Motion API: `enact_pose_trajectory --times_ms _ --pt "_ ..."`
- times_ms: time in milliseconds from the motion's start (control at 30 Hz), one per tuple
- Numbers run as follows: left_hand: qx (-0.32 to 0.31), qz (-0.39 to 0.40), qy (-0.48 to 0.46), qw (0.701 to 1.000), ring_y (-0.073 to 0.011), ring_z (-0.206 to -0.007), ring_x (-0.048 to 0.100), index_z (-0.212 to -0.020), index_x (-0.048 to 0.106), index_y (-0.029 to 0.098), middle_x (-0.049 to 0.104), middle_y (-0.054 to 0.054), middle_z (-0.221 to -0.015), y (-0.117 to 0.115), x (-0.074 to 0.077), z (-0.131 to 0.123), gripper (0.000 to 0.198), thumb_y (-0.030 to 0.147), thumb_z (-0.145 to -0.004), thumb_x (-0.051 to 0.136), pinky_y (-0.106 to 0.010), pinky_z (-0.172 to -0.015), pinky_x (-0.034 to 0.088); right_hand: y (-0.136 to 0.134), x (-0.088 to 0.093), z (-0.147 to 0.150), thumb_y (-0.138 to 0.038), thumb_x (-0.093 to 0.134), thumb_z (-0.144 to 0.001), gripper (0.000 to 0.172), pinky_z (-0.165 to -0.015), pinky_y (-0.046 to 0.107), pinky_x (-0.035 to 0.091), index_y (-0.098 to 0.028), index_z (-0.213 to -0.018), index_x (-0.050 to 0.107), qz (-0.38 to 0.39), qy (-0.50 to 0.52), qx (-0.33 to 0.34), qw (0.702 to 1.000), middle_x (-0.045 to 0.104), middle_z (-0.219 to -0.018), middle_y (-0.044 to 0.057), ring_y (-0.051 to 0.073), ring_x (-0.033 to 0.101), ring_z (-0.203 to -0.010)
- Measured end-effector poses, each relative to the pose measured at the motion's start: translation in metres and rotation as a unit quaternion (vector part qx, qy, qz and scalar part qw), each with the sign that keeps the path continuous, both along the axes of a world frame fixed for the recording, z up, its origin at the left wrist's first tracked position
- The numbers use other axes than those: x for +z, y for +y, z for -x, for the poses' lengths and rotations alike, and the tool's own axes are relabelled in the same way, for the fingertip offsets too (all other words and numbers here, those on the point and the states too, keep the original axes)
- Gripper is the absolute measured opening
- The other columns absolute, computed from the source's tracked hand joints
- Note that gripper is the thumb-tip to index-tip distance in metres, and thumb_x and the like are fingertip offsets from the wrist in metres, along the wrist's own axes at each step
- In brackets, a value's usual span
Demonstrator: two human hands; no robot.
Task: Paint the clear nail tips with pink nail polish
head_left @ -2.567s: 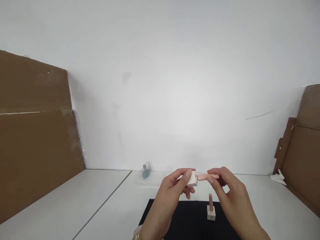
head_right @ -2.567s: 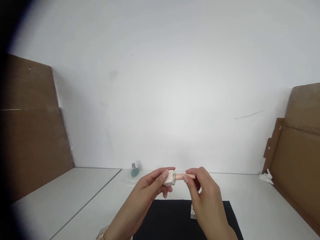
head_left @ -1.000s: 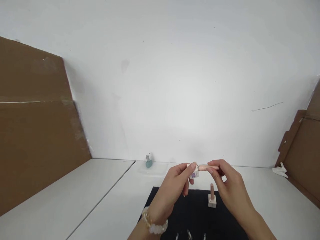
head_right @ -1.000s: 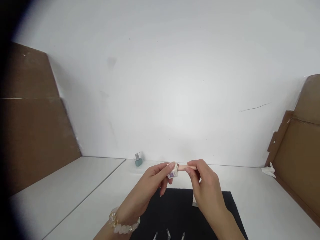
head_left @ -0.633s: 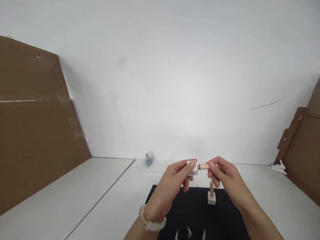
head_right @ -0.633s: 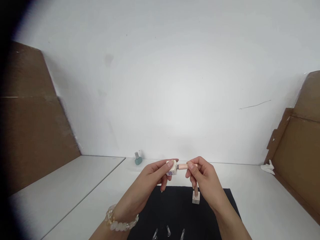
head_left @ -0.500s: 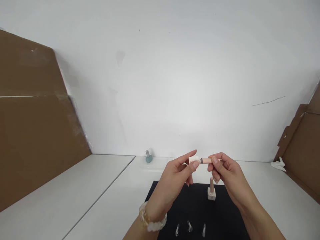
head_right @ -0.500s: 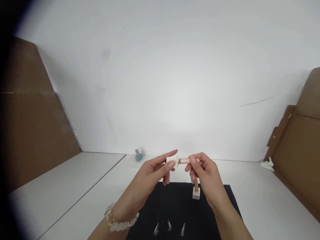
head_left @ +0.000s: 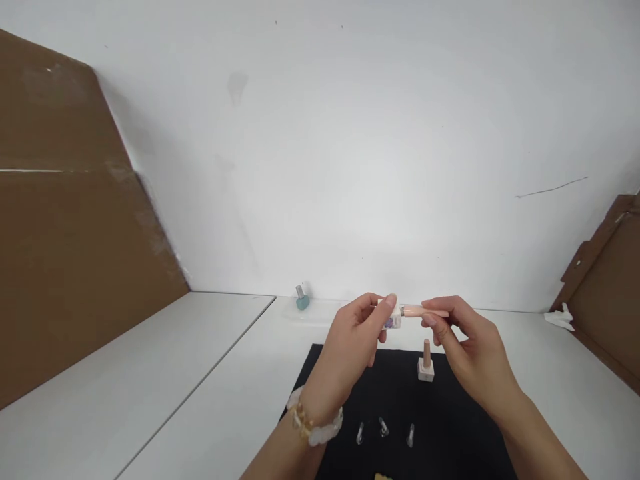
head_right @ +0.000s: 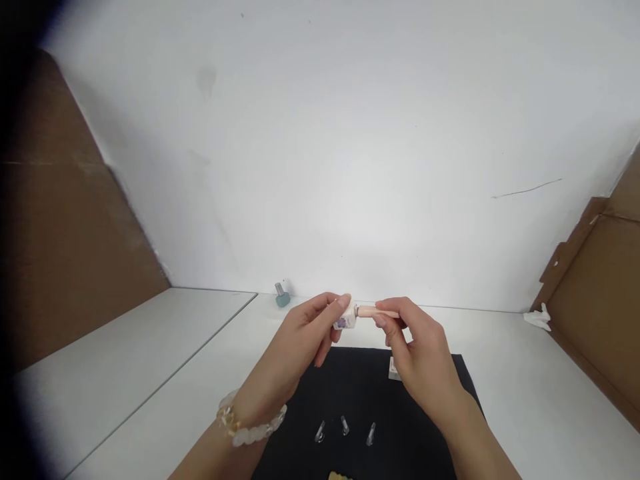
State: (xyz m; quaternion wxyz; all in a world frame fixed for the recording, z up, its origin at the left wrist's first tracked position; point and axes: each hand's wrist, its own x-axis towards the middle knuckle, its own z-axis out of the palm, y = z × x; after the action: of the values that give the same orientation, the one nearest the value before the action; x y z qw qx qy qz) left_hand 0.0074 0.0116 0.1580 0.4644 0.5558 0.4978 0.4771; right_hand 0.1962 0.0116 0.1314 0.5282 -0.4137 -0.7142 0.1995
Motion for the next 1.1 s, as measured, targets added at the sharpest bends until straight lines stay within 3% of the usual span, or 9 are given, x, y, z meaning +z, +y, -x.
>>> enact_pose_trajectory --times_ms 67,133,233,333,500,600,700,900,1100 --pt "0.001 -0.001 -0.001 1.000 -0.0068 -0.043 0.035 -0.073 0.060 0.021 0.047 0.008 -0.058 0.002 -0.001 0.000 0.045 0.060 -0.094 0.059 -0.022 -0.047 0.033 -0.001 0.002 0.000 -0.043 0.055 -0.103 0.021 -0.051 0.025 0.046 -0.025 -0.104 0.066 0.007 -0.026 -0.010 1.000 0.070 -0.081 0.003 0.016 0.059 -0.065" --pt "0.003 -0.006 0.001 1.000 -0.0074 -0.045 0.036 -0.072 0.059 0.021 0.046 0.008 -0.059 0.003 -0.001 0.001 0.044 0.060 -0.092 0.061 -0.022 -0.047 0.032 0.000 0.006 -0.001 -0.049 0.053 -0.103 0.028 -0.050 0.025 0.044 -0.024 -0.101 0.066 0.070 -0.034 0.003 0.997 0.068 -0.076 0.002 0.016 0.059 -0.063" --pt "-0.020 -0.013 -0.004 1.000 -0.0078 -0.045 0.038 -0.075 0.062 0.021 0.047 0.008 -0.060 0.002 0.001 0.001 0.041 0.059 -0.092 0.063 -0.023 -0.048 0.034 0.002 0.011 -0.002 -0.058 0.055 -0.100 0.038 -0.051 0.026 0.045 -0.022 -0.092 0.066 0.158 0.028 0.046 0.986 0.063 -0.068 -0.001 0.013 0.052 -0.053" --pt "-0.034 -0.023 -0.012 0.999 -0.0080 -0.045 0.042 -0.083 0.066 0.021 0.052 0.007 -0.065 0.001 0.000 0.000 0.039 0.058 -0.094 0.060 -0.025 -0.053 0.038 0.002 0.010 0.001 -0.057 0.059 -0.098 0.035 -0.053 0.027 0.047 -0.023 -0.095 0.066 0.138 0.089 0.033 0.986 0.065 -0.071 0.000 0.014 0.052 -0.054" --pt "0.005 -0.060 0.008 0.998 -0.0107 -0.053 0.045 -0.091 0.069 0.024 0.052 0.007 -0.068 0.001 -0.004 -0.002 0.031 0.054 -0.095 0.063 -0.025 -0.054 0.040 -0.005 0.006 0.006 -0.050 0.057 -0.100 0.027 -0.054 0.026 0.047 -0.025 -0.102 0.066 0.064 0.016 -0.049 0.997 0.069 -0.080 0.003 0.016 0.060 -0.063" --pt "-0.007 -0.059 0.019 0.998 -0.0116 -0.053 0.044 -0.091 0.071 0.023 0.047 0.008 -0.063 0.002 -0.003 0.000 0.031 0.053 -0.094 0.064 -0.025 -0.054 0.039 -0.004 0.011 0.001 -0.054 0.057 -0.100 0.032 -0.052 0.025 0.044 -0.024 -0.098 0.067 0.136 0.014 0.006 0.991 0.067 -0.073 0.000 0.013 0.055 -0.057" --pt "-0.041 -0.046 0.017 0.998 -0.0113 -0.053 0.046 -0.090 0.071 0.023 0.051 0.007 -0.064 0.004 -0.001 0.003 0.034 0.054 -0.095 0.062 -0.026 -0.057 0.041 0.000 0.015 -0.004 -0.058 0.060 -0.097 0.037 -0.053 0.025 0.046 -0.022 -0.092 0.067 0.189 0.067 0.067 0.977 0.064 -0.068 -0.002 0.011 0.051 -0.053" --pt "-0.013 -0.057 0.035 0.998 -0.0116 -0.053 0.046 -0.092 0.068 0.023 0.053 0.006 -0.070 0.004 -0.002 0.000 0.034 0.056 -0.096 0.059 -0.027 -0.056 0.042 0.002 0.006 0.004 -0.059 0.062 -0.095 0.037 -0.056 0.028 0.049 -0.023 -0.100 0.067 0.136 0.082 -0.016 0.987 0.070 -0.081 0.003 0.016 0.057 -0.063" --pt "-0.046 -0.058 0.022 0.997 -0.0121 -0.053 0.046 -0.091 0.068 0.023 0.050 0.007 -0.066 0.002 -0.001 0.002 0.034 0.055 -0.095 0.060 -0.027 -0.059 0.043 0.004 0.012 0.000 -0.062 0.062 -0.094 0.042 -0.052 0.027 0.046 -0.021 -0.087 0.066 0.209 0.103 0.068 0.970 0.065 -0.069 0.000 0.012 0.048 -0.052"
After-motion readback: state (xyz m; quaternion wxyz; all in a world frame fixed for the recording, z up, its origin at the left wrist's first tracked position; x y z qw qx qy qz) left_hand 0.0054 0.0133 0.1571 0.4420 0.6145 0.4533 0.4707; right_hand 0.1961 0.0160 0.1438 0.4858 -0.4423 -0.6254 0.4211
